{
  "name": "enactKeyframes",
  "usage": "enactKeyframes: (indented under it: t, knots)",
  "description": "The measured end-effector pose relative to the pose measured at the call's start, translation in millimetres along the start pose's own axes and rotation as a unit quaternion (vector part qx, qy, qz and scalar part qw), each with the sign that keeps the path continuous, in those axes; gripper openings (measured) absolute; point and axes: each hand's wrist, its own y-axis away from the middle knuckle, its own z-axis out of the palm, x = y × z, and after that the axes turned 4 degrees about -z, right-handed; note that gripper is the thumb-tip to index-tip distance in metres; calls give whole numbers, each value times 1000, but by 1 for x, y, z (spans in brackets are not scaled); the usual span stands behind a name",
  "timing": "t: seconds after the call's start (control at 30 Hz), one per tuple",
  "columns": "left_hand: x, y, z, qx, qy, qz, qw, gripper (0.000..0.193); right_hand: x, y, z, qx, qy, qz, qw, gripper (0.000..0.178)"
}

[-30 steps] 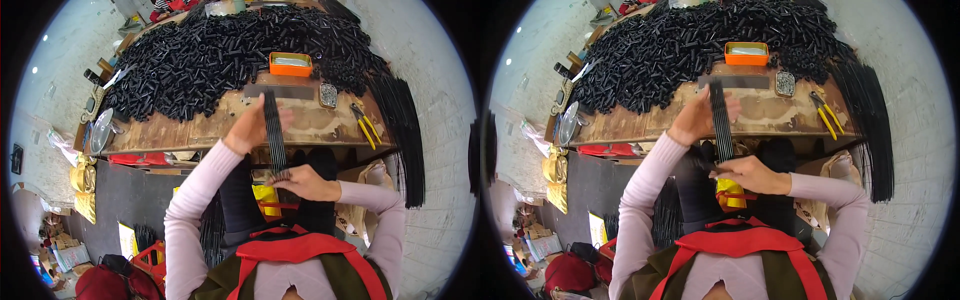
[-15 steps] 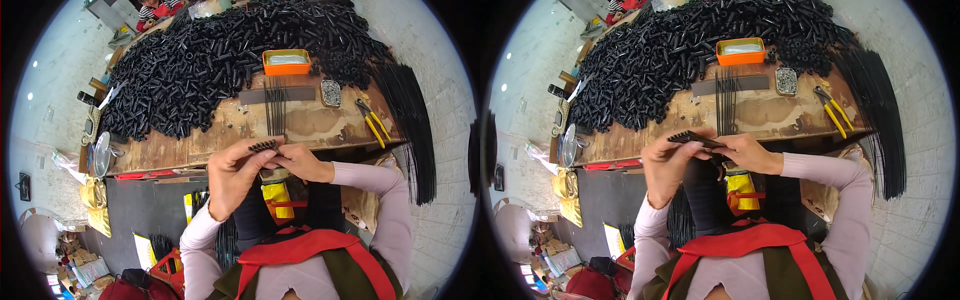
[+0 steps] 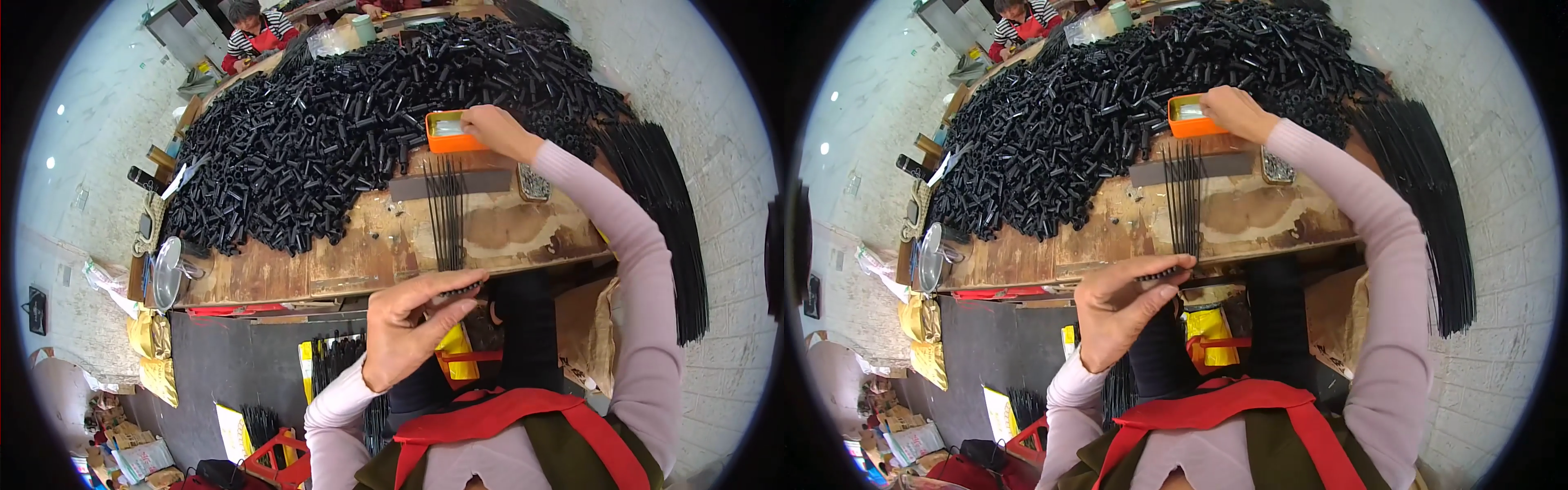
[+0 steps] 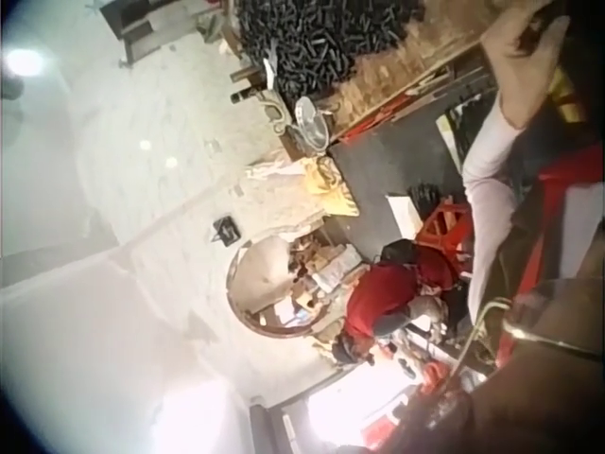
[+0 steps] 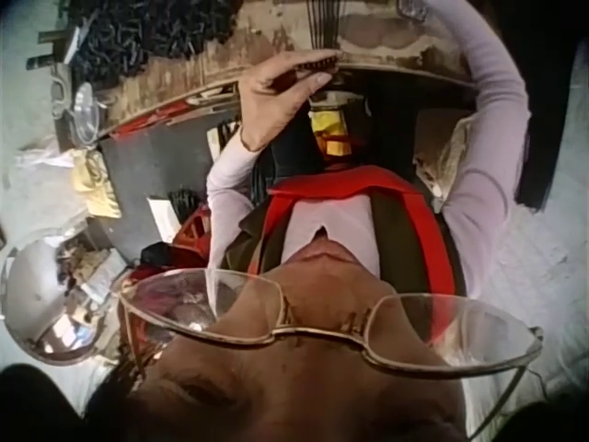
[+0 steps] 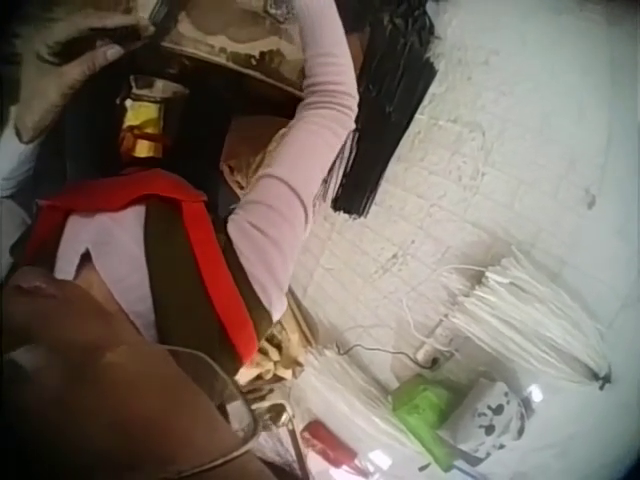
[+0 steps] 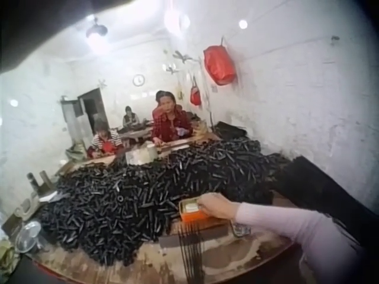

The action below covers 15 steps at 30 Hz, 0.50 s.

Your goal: Assembling black tubing and wire components at a factory workbench using pliers.

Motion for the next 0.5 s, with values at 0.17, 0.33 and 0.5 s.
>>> enactKeyframes:
  t: [0.17, 0.33, 0.5]
  knots:
    - [3, 2, 2, -6, 23, -18, 1000, 33, 28, -28, 19, -39, 48, -7, 998, 13]
    - [-2, -2, 5, 29, 75, 8, 997, 30, 26, -26, -4, 6, -29, -6, 1000, 13]
    - [4, -6, 4, 56, 1, 0, 998, 30, -31, -10, -42, 40, -100, -60, 992, 16]
